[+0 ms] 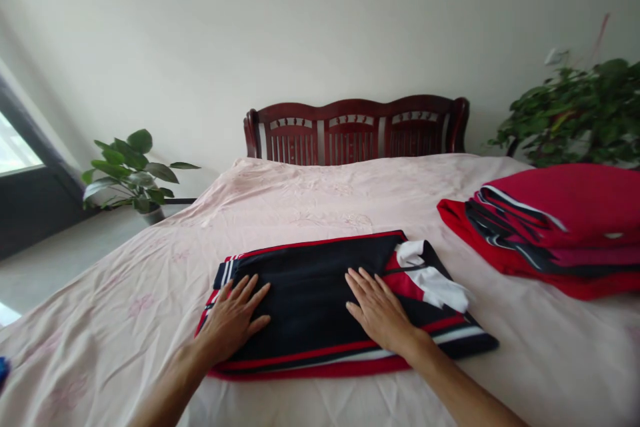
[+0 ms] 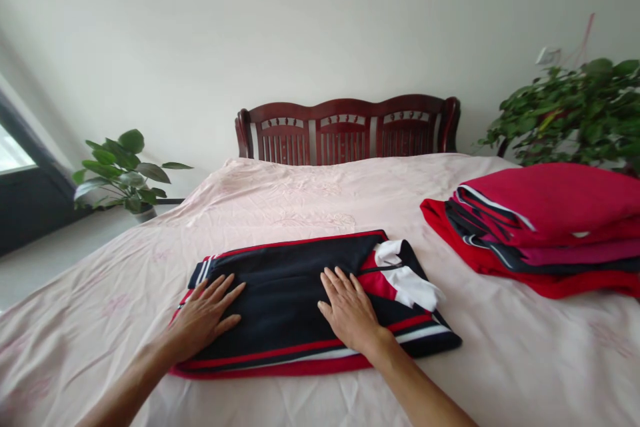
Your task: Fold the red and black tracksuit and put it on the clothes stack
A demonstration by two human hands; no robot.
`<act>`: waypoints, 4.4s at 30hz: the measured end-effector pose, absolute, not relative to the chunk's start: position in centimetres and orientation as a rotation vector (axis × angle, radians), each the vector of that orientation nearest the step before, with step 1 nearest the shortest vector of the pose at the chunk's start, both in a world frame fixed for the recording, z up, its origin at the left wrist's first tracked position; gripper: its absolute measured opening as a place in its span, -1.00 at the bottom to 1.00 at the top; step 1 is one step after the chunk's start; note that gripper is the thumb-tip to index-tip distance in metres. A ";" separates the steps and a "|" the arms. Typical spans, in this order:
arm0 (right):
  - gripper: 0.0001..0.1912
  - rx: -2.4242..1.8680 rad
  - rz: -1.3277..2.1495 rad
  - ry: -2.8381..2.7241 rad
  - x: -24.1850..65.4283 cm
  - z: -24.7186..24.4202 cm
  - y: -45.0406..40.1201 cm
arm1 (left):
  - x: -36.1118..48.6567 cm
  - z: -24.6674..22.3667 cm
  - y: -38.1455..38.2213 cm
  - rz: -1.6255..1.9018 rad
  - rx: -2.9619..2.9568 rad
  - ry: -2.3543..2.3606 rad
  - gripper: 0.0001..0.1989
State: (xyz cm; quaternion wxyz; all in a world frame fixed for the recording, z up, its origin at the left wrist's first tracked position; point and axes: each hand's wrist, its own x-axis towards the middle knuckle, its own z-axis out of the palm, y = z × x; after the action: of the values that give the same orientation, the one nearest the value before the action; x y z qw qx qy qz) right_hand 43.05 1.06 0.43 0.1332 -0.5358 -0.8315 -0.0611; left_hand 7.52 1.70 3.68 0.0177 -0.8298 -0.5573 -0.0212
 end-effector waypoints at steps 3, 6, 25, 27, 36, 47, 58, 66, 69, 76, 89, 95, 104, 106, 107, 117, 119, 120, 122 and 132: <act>-0.39 -1.569 -0.157 -2.419 43.4 0.4 1.1 | 6.3 3.8 2.1 -0.044 -2.544 -1.855 -0.40; -0.38 -1.611 -0.139 -2.411 43.8 0.4 1.2 | 6.2 3.7 2.2 -0.051 -2.533 -1.910 -0.43; -0.32 -1.869 -0.046 -2.270 44.8 1.2 1.0 | 5.7 2.6 2.5 -0.090 -2.496 -1.903 -0.43; -0.31 -1.885 -0.043 -2.258 45.0 1.2 1.1 | 5.7 2.6 2.4 -0.096 -2.497 -1.902 -0.43; -0.28 -1.956 -0.076 -2.241 46.1 0.9 1.5 | 5.6 2.4 2.5 -0.144 -2.521 -1.921 -0.43; -0.27 -2.032 -0.139 -2.220 46.6 0.4 2.0 | 6.4 2.3 1.7 -0.213 -2.149 -2.143 -0.37; -0.31 -1.925 -0.027 -2.214 38.2 5.7 6.8 | 8.1 2.5 1.7 -0.064 -2.078 -2.188 -0.41; -0.25 -1.793 0.263 -2.432 35.4 2.2 11.9 | 7.9 2.7 1.7 -0.076 -2.142 -2.163 -0.42; -0.28 -1.817 0.183 -2.431 37.5 1.2 13.2 | 7.8 3.0 1.7 -0.075 -2.163 -2.191 -0.42; -0.31 -2.005 0.092 -2.323 45.7 1.4 15.3 | 7.7 3.3 1.7 -0.048 -2.183 -2.209 -0.43; -0.33 -2.389 0.124 -2.003 54.2 1.4 16.7 | 7.8 4.2 1.7 -0.045 -2.216 -2.251 -0.42; -0.26 -2.451 0.082 -1.930 49.6 4.7 16.1 | 7.4 3.5 2.0 -0.106 -2.215 -2.257 -0.41; -0.27 -1.778 0.127 -2.396 38.0 2.5 5.6 | 7.1 2.9 2.1 -0.198 -2.214 -2.218 -0.43; -0.30 -1.771 0.078 -2.387 37.7 1.4 4.3 | 6.9 2.7 2.1 -0.215 -2.214 -2.216 -0.42; -0.31 -1.783 0.053 -2.367 37.7 1.1 4.0 | 6.8 2.6 2.2 -0.225 -2.215 -2.213 -0.42; -0.37 -1.810 0.026 -2.226 37.7 0.8 4.1 | 5.0 1.9 2.6 -0.288 -2.327 -2.138 -0.41; -0.37 -1.795 0.027 -2.209 37.8 0.6 4.1 | 4.0 1.0 2.9 -0.382 -2.364 -2.088 -0.41; -0.37 -1.788 0.026 -2.198 37.8 0.5 4.1 | 3.5 0.6 3.1 -0.444 -2.378 -2.069 -0.41; -0.38 -1.780 0.029 -2.179 37.8 0.4 4.1 | 2.6 -0.3 3.4 -0.587 -2.394 -2.042 -0.40; -0.41 -1.767 0.070 -2.123 37.7 0.7 4.0 | 0.5 -2.4 5.1 -1.074 -2.377 -2.030 -0.36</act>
State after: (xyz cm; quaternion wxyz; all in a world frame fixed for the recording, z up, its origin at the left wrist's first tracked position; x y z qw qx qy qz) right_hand 37.73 4.05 0.68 0.1883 -0.6281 -0.7546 0.0249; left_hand 0.54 5.15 -2.39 -0.0820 -0.7167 -0.6121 -0.3239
